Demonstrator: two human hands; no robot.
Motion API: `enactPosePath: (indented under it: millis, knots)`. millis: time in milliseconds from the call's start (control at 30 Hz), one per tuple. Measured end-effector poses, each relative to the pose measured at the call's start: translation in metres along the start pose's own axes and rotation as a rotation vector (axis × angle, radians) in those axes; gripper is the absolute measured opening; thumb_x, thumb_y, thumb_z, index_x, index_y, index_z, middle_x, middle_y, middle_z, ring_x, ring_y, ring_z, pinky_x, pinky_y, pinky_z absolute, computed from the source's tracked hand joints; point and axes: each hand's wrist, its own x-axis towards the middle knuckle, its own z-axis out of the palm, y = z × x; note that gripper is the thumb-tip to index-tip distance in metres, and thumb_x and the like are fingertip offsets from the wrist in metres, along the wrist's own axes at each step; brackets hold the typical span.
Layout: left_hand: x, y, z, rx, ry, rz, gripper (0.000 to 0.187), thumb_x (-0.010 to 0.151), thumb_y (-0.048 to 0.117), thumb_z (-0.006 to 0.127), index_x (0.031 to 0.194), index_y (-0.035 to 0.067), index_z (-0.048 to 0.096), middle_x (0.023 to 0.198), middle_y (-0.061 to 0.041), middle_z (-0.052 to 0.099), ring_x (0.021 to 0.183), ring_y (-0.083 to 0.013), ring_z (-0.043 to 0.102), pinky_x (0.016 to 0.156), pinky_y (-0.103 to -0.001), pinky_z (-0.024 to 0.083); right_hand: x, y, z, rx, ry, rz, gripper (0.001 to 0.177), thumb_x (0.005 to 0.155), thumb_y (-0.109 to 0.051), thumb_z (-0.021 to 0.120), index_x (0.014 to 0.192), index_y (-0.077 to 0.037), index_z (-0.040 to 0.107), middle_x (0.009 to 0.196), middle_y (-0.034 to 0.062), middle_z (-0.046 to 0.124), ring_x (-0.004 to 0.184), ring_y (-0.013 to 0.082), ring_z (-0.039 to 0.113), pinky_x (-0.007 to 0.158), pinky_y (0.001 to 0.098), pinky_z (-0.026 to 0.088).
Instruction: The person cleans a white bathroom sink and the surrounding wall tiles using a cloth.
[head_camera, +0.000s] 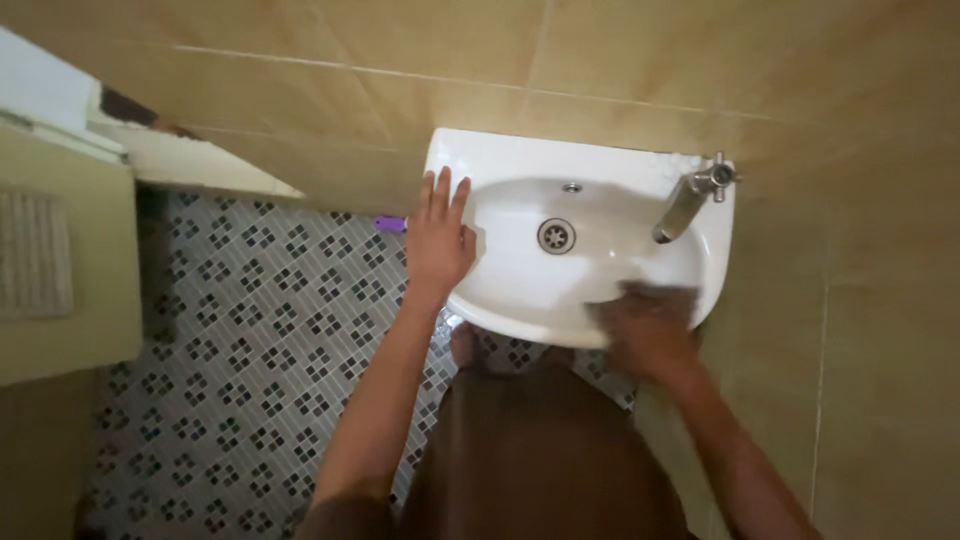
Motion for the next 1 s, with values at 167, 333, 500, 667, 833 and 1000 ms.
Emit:
enactPosePath:
  millis: [167, 333, 500, 667, 833, 1000]
  knots:
    - [-0.003, 0.003, -0.002, 0.027, -0.01, -0.012, 0.07, 0.083, 0.014, 0.063, 0.152, 0.013, 0.048, 0.164, -0.017, 0.036, 0.153, -0.0387, 0.03, 0.104, -0.059, 0.045, 0.017, 0.008, 0.022, 0.05, -0.198, 0.15, 0.09, 0.073, -0.034, 0.085, 0.155, -0.033, 0.046, 0.128, 0.0004, 0.073, 0.128, 0.0206, 0.063, 0.128, 0.0454, 0.031]
    - [-0.002, -0.002, 0.004, 0.016, 0.014, 0.031, 0.074, 0.081, 0.014, 0.063, 0.154, 0.01, 0.047, 0.164, -0.02, 0.034, 0.152, -0.0411, 0.029, 0.108, -0.056, 0.045, 0.035, -0.07, 0.009, 0.199, 0.111, -0.351, 0.121, 0.053, -0.05, 0.097, 0.155, -0.02, 0.041, 0.147, 0.0151, 0.055, 0.137, 0.0393, 0.046, 0.115, 0.0528, 0.028]
    - [-0.001, 0.0, 0.005, -0.028, 0.02, 0.007, 0.072, 0.083, 0.014, 0.062, 0.153, 0.013, 0.048, 0.166, -0.017, 0.035, 0.153, -0.0396, 0.03, 0.107, -0.057, 0.046, 0.001, -0.034, -0.022, 0.249, -0.1, -0.238, 0.122, 0.055, -0.044, 0.098, 0.16, -0.034, 0.036, 0.161, 0.0073, 0.044, 0.151, 0.0308, 0.033, 0.112, 0.0567, 0.021]
    - [-0.004, 0.0, 0.001, 0.04, 0.02, 0.005, 0.07, 0.084, 0.016, 0.062, 0.152, 0.012, 0.048, 0.165, -0.016, 0.035, 0.153, -0.038, 0.031, 0.104, -0.059, 0.047, 0.021, 0.0, 0.007, -0.153, -0.111, -0.099, 0.106, 0.07, -0.059, 0.086, 0.157, -0.033, 0.032, 0.152, 0.002, 0.051, 0.144, 0.0241, 0.044, 0.124, 0.0466, 0.031]
    - [-0.005, -0.001, 0.0, -0.054, 0.082, 0.051, 0.07, 0.084, 0.014, 0.061, 0.153, 0.009, 0.049, 0.163, -0.02, 0.036, 0.152, -0.0434, 0.033, 0.105, -0.054, 0.049, 0.059, -0.067, 0.005, -0.033, -0.187, -0.272, 0.115, 0.066, -0.065, 0.087, 0.158, -0.033, 0.027, 0.159, 0.0027, 0.04, 0.151, 0.0367, 0.024, 0.123, 0.0548, 0.018]
    - [-0.01, -0.002, 0.001, -0.066, 0.093, 0.053, 0.069, 0.084, 0.014, 0.062, 0.152, 0.01, 0.05, 0.163, -0.019, 0.038, 0.151, -0.0423, 0.035, 0.106, -0.054, 0.048, 0.018, -0.066, -0.01, 0.287, -0.087, -0.353, 0.124, 0.059, -0.057, 0.092, 0.16, -0.028, 0.027, 0.165, 0.0048, 0.035, 0.149, 0.0319, 0.025, 0.118, 0.0569, 0.018]
